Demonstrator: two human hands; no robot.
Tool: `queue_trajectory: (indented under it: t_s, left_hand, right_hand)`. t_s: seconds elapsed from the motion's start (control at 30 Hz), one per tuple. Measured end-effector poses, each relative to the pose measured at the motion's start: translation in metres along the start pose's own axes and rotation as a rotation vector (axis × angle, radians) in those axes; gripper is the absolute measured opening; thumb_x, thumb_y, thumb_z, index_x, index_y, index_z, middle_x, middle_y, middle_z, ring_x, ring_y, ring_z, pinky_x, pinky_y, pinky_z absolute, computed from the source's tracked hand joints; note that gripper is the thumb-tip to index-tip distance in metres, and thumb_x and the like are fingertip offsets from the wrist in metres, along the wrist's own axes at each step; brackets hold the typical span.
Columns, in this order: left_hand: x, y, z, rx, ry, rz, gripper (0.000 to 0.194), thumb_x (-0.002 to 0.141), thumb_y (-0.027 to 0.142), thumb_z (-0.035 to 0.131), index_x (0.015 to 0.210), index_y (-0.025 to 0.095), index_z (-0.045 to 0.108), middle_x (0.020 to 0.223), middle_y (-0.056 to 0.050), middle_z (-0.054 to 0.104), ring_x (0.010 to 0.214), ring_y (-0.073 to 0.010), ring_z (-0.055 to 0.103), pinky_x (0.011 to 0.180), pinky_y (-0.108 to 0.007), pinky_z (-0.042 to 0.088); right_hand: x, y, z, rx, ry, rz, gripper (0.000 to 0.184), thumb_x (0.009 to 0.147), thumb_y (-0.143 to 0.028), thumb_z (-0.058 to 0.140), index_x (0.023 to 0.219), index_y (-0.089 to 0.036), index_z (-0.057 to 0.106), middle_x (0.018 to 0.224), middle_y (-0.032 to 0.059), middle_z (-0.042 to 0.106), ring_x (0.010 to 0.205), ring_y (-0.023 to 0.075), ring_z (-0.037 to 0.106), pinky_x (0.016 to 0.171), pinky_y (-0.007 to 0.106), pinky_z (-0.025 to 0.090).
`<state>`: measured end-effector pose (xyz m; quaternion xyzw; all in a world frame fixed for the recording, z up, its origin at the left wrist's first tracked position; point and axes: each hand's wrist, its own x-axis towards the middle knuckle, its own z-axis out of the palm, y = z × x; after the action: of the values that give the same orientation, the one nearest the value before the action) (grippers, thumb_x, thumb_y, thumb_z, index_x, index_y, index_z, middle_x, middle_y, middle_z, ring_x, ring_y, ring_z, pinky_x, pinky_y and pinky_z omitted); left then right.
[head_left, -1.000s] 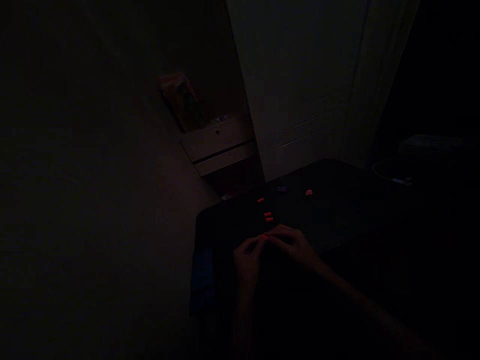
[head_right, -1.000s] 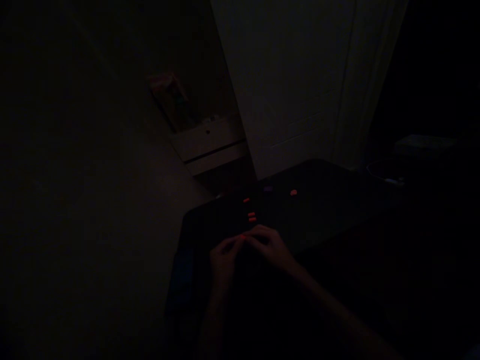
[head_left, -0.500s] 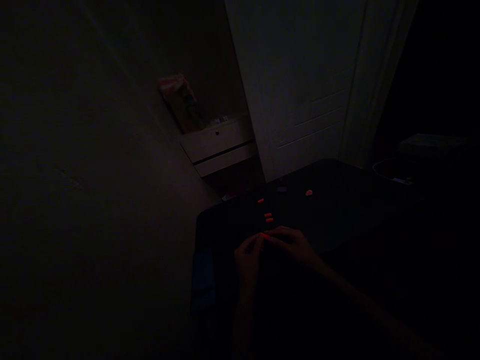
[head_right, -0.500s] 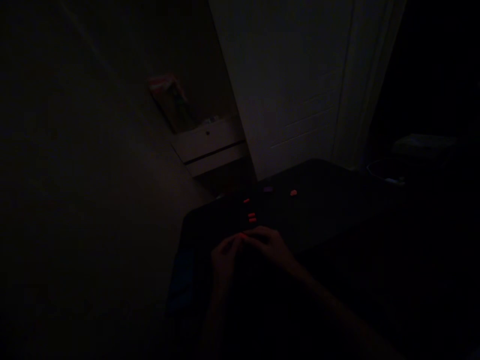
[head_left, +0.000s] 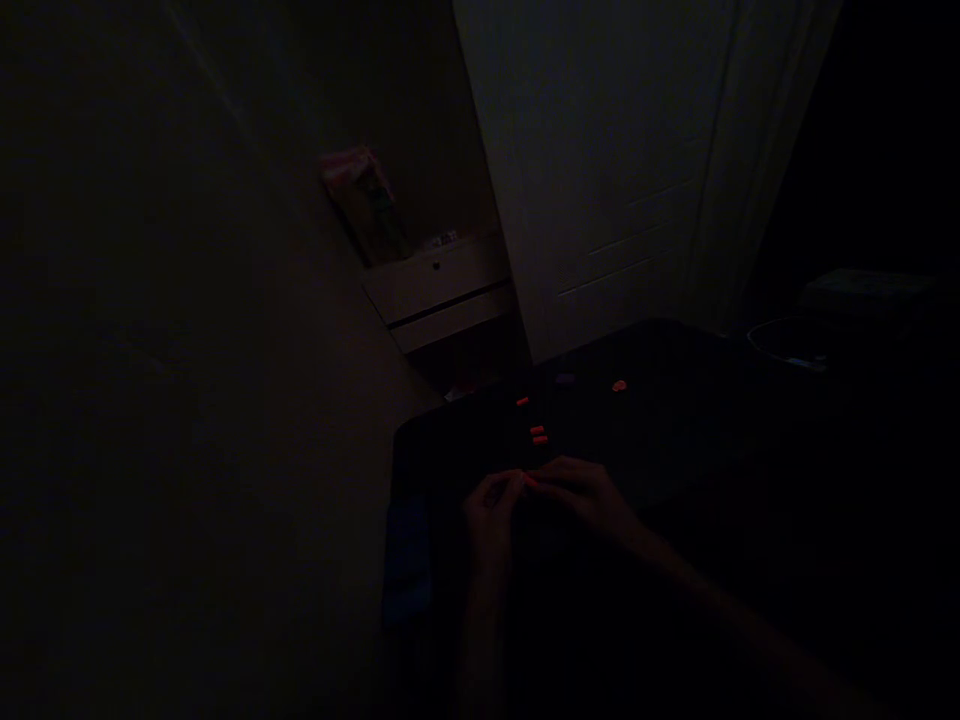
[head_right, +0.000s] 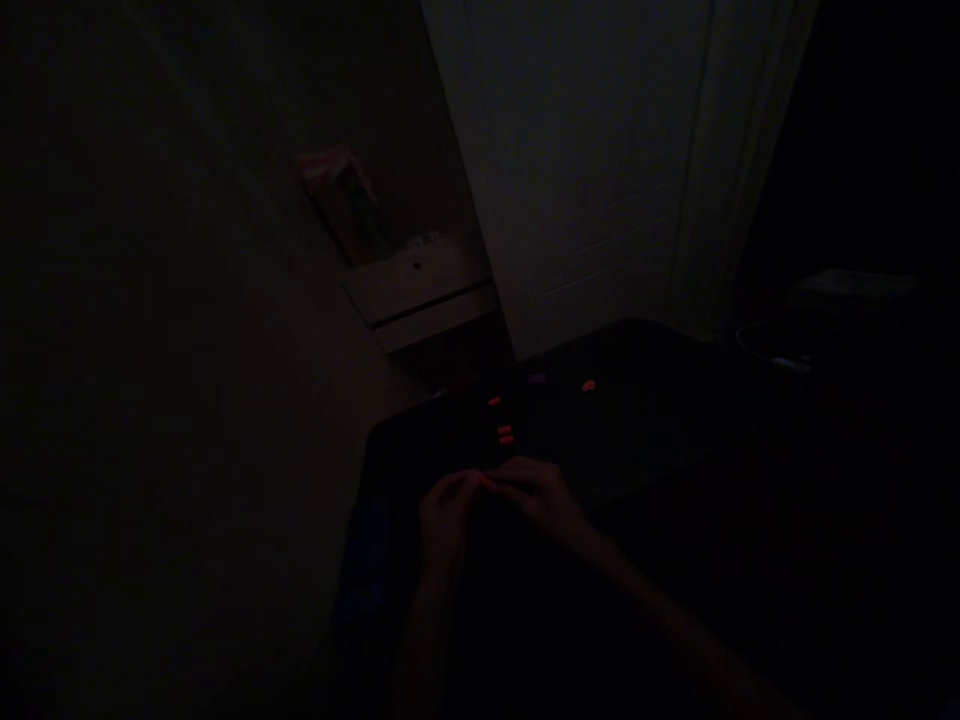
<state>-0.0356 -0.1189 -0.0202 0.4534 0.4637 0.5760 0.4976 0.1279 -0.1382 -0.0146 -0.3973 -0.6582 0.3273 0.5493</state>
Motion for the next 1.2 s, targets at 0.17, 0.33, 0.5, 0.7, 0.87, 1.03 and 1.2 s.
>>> queue_trajectory:
  t_s: [0.17,0.33,0.5,0.7,0.87,1.03,1.2]
  left_hand:
    - [-0.0026,0.0054,0.0021,0.032,-0.017,-0.014,0.03,0.07,0.035,0.084,0.092,0.014,0.08,0.093,-0.01,0.079,0.088,-0.0228,0.073,0.081,-0.033,0.056]
    - [-0.0025,0.0037,0.0004,0.034,-0.074,-0.01,0.033,0.073,0.034,0.083,0.1,0.016,0.08,0.105,-0.012,0.078,0.1,-0.0263,0.072,0.093,-0.039,0.055]
    - [-0.0011,0.0009,-0.0003,0.076,-0.125,0.04,0.03,0.076,0.035,0.08,0.1,0.017,0.08,0.106,-0.011,0.078,0.102,-0.0253,0.071,0.097,-0.038,0.053]
    - [-0.0024,0.0035,0.0018,0.072,-0.084,0.027,0.026,0.073,0.033,0.082,0.092,0.016,0.079,0.093,-0.01,0.079,0.09,-0.0237,0.073,0.086,-0.036,0.056]
    - [-0.004,0.0078,0.0027,0.098,-0.098,0.023,0.024,0.072,0.033,0.082,0.089,0.017,0.08,0.095,-0.01,0.08,0.092,-0.0249,0.073,0.089,-0.037,0.055]
    - [-0.0034,0.0046,0.0014,0.086,-0.089,0.051,0.023,0.071,0.033,0.083,0.088,0.017,0.079,0.093,-0.008,0.079,0.091,-0.0239,0.073,0.088,-0.036,0.055]
    - [-0.0019,0.003,-0.0008,0.159,-0.12,0.14,0.016,0.075,0.032,0.08,0.084,0.019,0.08,0.089,-0.007,0.078,0.089,-0.0231,0.072,0.088,-0.035,0.053]
  right_hand:
    - [0.0006,0.0018,0.0022,-0.034,0.048,0.036,0.019,0.091,-0.038,0.069,0.101,-0.025,0.078,0.1,0.005,0.078,0.092,0.0225,0.073,0.087,0.034,0.056]
    - [0.0018,0.0053,0.0042,-0.033,0.066,0.097,0.016,0.09,-0.035,0.069,0.097,-0.023,0.077,0.097,0.0043,0.079,0.091,0.0233,0.074,0.086,0.035,0.057]
    - [0.0021,0.0068,0.0031,-0.031,0.094,0.057,0.018,0.091,-0.034,0.068,0.105,-0.025,0.076,0.103,0.0044,0.078,0.095,0.0232,0.073,0.09,0.036,0.056]
    - [0.0005,0.0078,0.0023,-0.066,0.096,0.016,0.015,0.092,-0.033,0.066,0.095,-0.024,0.078,0.096,0.0048,0.077,0.091,0.0224,0.072,0.087,0.036,0.055]
    - [0.0001,0.0092,0.0037,-0.061,0.151,0.049,0.019,0.089,-0.039,0.071,0.1,-0.024,0.077,0.098,0.0047,0.077,0.09,0.0224,0.072,0.086,0.035,0.057]
    - [0.0011,0.0086,0.0027,-0.037,0.095,0.027,0.021,0.091,-0.042,0.068,0.095,-0.024,0.079,0.096,0.0061,0.077,0.09,0.0229,0.072,0.085,0.036,0.057]
    - [0.0011,0.0075,0.0028,-0.01,0.122,0.016,0.02,0.09,-0.042,0.069,0.091,-0.024,0.08,0.092,0.0056,0.076,0.087,0.0222,0.071,0.083,0.035,0.056]
